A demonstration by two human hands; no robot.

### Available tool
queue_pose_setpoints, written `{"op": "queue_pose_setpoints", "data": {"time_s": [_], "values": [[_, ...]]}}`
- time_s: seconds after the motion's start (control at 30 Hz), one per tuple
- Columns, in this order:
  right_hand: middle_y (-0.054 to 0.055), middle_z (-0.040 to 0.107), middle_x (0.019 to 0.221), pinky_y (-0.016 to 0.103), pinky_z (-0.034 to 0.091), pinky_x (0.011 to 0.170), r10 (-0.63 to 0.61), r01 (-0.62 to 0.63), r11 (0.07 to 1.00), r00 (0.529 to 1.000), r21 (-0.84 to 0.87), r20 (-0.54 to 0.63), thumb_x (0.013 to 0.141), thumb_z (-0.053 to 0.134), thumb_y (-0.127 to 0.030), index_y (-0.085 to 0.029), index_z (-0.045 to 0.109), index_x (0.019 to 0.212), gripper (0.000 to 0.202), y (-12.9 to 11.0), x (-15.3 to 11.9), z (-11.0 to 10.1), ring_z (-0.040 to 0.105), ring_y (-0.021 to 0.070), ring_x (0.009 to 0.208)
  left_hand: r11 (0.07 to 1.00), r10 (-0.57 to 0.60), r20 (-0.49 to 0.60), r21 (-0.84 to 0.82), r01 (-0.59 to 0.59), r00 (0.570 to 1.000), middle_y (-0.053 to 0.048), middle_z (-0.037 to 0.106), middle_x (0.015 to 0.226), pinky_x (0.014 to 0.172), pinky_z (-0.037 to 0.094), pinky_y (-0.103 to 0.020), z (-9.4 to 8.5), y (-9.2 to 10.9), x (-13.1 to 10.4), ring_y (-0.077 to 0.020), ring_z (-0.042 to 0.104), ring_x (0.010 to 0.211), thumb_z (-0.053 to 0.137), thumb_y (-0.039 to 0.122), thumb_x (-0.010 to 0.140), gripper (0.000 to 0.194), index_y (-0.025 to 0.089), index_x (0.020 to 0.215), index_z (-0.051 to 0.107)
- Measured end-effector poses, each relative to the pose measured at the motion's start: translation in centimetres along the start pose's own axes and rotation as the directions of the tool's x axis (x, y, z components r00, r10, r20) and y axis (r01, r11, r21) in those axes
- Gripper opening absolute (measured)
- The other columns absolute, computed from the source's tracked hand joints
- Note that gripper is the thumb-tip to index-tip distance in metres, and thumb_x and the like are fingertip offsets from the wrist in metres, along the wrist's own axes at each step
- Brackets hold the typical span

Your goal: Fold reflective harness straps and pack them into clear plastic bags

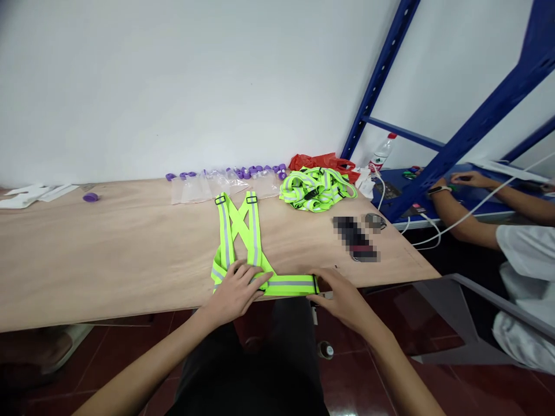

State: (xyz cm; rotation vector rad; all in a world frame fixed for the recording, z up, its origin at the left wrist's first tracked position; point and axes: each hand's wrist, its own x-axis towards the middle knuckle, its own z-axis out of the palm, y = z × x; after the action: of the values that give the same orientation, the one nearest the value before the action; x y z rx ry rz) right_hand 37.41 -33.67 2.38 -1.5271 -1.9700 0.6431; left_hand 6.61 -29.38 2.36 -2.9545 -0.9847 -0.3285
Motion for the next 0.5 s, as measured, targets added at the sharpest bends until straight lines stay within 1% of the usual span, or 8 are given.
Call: {"op": "queue_pose_setpoints", "data": {"time_s": [0.07,0.1,0.13,0.2,0.23,0.3,0.4,0.5], "values": [[0.007,0.074,0.102,0.037,0.062,0.072,0.105,-0.105,0.978,0.994,0.181,0.009,0.08,0.074,-0.049,-0.024,0.067,0.115,0.044,-0.5,0.4,0.1,0.072,0.0241,0.086,0.999,-0.021,-0.037,0.035,0.022,0.999,-0.01,0.062,0.134,0.118,0.019,-0.059,0.1,0.6,-0.5,-0.0289,0.054,0.123,0.041,0.024,0.102,0.038,0.022,0.138,0.053],[0.007,0.074,0.099,0.036,0.062,0.071,0.145,-0.143,0.956,0.989,0.256,0.009,0.078,0.075,-0.052,-0.023,0.068,0.114,0.047,-0.8,0.6,0.1,0.072,0.0239,0.084,0.997,-0.055,-0.062,0.053,0.058,0.997,-0.011,0.058,0.141,0.119,0.013,-0.062,0.2,1.1,-0.8,-0.0302,0.05,0.129,0.041,0.024,0.102,0.037,0.022,0.137,0.054],[0.007,0.074,0.098,0.036,0.062,0.07,0.173,-0.165,0.934,0.985,0.316,0.003,0.076,0.077,-0.055,-0.022,0.068,0.113,0.05,-1.1,0.8,0.1,0.072,0.0239,0.083,0.992,-0.103,-0.084,0.069,0.109,0.991,-0.012,0.052,0.148,0.119,0.01,-0.064,0.3,1.7,-1.1,-0.0322,0.045,0.136,0.042,0.026,0.102,0.038,0.022,0.138,0.054],[0.007,0.074,0.1,0.035,0.062,0.071,0.194,-0.17,0.908,0.981,0.383,-0.026,0.073,0.078,-0.056,-0.022,0.068,0.115,0.054,-1.6,1.1,0.2,0.071,0.0235,0.084,0.97,-0.219,-0.109,0.088,0.228,0.97,-0.014,0.041,0.158,0.118,0.009,-0.068,0.7,2.9,-1.6,-0.0368,0.034,0.145,0.045,0.033,0.101,0.045,0.021,0.144,0.049],[0.007,0.073,0.101,0.035,0.062,0.071,0.193,-0.161,0.906,0.98,0.392,-0.045,0.073,0.078,-0.056,-0.023,0.068,0.116,0.055,-1.8,1.3,0.1,0.071,0.0231,0.084,0.955,-0.272,-0.11,0.088,0.282,0.956,-0.014,0.037,0.16,0.117,0.01,-0.07,0.9,3.5,-1.8,-0.0388,0.031,0.146,0.047,0.036,0.1,0.051,0.02,0.148,0.045],[0.007,0.072,0.103,0.033,0.062,0.07,0.172,-0.126,0.914,0.981,0.386,-0.087,0.074,0.078,-0.055,-0.023,0.069,0.117,0.054,-2.4,1.6,0.1,0.069,0.0221,0.084,0.936,-0.336,-0.095,0.079,0.343,0.937,-0.015,0.033,0.162,0.116,0.012,-0.073,1.2,4.5,-2.1,-0.0411,0.028,0.147,0.05,0.04,0.098,0.061,0.018,0.153,0.037],[0.007,0.071,0.105,0.031,0.06,0.069,0.105,-0.05,0.926,0.986,0.375,-0.129,0.076,0.077,-0.053,-0.024,0.069,0.117,0.051,-3.5,2.5,-0.2,0.068,0.0216,0.087,0.929,-0.359,-0.078,0.064,0.364,0.93,-0.012,0.027,0.164,0.115,0.009,-0.074,1.5,5.1,-2.3,-0.0413,0.024,0.149,0.055,0.043,0.095,0.07,0.021,0.157,0.029],[0.007,0.07,0.103,0.029,0.058,0.07,0.022,0.031,0.91,0.992,0.414,-0.121,0.079,0.076,-0.05,-0.024,0.068,0.118,0.048,-5.9,4.3,-0.2,0.067,0.0201,0.086,0.929,-0.36,-0.081,0.057,0.365,0.929,-0.011,0.026,0.165,0.116,0.01,-0.074,1.4,5.0,-2.3,-0.0407,0.022,0.15,0.055,0.045,0.095,0.07,0.024,0.157,0.03]]}}
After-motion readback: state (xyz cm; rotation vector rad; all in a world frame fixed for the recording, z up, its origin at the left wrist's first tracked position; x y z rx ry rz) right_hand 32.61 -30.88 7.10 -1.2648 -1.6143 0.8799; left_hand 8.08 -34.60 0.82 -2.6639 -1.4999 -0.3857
